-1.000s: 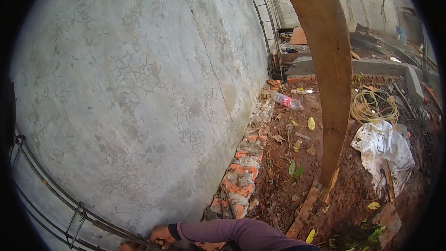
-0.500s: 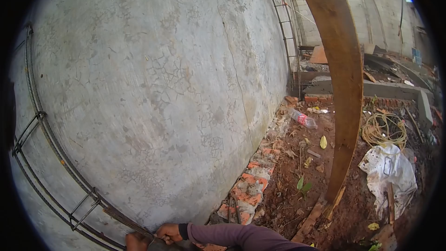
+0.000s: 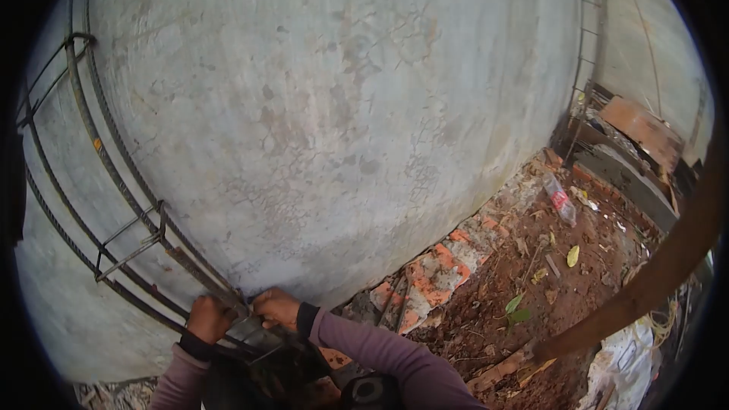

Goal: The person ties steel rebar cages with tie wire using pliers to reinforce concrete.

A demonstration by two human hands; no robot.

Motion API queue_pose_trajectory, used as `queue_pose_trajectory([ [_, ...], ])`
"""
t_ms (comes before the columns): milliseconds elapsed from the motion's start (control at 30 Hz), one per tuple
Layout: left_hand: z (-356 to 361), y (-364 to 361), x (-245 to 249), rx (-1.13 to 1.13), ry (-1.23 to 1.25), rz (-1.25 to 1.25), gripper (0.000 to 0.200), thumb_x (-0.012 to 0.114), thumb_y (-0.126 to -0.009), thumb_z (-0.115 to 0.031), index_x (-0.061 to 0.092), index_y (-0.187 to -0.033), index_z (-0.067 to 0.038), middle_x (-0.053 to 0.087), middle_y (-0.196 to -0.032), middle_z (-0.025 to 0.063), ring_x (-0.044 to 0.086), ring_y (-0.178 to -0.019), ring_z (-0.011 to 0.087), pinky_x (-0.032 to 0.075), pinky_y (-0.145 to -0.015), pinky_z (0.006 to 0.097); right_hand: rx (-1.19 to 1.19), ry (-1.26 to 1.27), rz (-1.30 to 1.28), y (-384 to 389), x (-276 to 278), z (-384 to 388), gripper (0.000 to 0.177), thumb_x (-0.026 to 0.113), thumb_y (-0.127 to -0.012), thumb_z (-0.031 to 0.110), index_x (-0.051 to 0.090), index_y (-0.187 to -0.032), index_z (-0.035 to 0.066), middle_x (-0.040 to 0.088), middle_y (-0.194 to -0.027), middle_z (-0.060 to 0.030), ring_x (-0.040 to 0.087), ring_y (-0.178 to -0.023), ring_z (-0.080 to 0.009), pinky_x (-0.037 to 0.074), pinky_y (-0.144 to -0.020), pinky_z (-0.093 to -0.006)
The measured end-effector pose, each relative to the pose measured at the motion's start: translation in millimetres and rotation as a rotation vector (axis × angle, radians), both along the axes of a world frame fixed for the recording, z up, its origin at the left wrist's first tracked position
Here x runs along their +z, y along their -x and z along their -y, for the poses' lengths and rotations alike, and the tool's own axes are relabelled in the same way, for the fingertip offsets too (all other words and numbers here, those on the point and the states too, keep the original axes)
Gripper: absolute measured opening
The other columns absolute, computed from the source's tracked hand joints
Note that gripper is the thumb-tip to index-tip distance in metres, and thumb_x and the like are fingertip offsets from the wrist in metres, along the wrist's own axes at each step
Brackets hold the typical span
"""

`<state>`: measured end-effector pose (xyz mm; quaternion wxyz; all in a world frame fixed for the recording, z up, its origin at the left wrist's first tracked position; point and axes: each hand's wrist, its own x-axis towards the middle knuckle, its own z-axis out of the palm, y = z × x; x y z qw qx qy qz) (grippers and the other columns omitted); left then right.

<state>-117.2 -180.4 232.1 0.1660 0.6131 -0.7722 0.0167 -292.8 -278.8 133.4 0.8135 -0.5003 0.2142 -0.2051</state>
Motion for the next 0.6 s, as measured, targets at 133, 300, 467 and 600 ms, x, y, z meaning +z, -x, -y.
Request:
queue_pose_trajectory([
  [133,-1,7,2,0.103,-0.124,-0.208,0.017,0.068,-0.079,-0.016,0.076,-0.091,-0.006,0.068,-0.08,0.0214,0.067,-0.075,0.0404,0.054,-0.072,0.0478,-0.009,-0.003,-0.028,9,26,-7,0.009,0.061,-0.085,0.009,0.069,-0.081,0.006,0.05,-0.064,0.0043,0.048,-0.058,-0.0067,0.048,-0.058,-0.0265],
  [300,-60,63,37,0.215,0.19,-0.448,0.017,0.064,-0.092,-0.012,0.073,-0.102,-0.002,0.07,-0.08,0.0174,0.07,-0.071,0.0298,0.053,-0.065,0.0365,0.022,0.012,0.027,8,18,-1,0.015,0.064,-0.09,0.014,0.066,-0.079,0.004,0.048,-0.063,0.0046,0.045,-0.056,-0.0059,0.044,-0.052,-0.0242],
  [467,-107,65,-40,0.321,-0.348,-1.49,0.025,0.061,-0.1,-0.023,0.069,-0.109,-0.001,0.071,-0.09,0.0039,0.064,-0.072,0.0083,0.049,-0.06,0.0229,0.032,-0.139,0.043,9,16,-2,0.014,0.056,-0.091,0.003,0.069,-0.089,-0.002,0.052,-0.064,0.002,0.043,-0.055,-0.0058,0.035,-0.05,-0.0231],
  [600,-59,54,-91,0.453,-0.136,-1.896,0.028,0.062,-0.099,-0.029,0.068,-0.108,-0.003,0.068,-0.086,0.0012,0.058,-0.065,0.006,0.044,-0.055,0.021,0.048,-0.165,0.068,10,21,-1,0.015,0.055,-0.092,0.001,0.069,-0.094,-0.004,0.054,-0.064,0.0013,0.042,-0.053,-0.0049,0.033,-0.048,-0.0222],
])
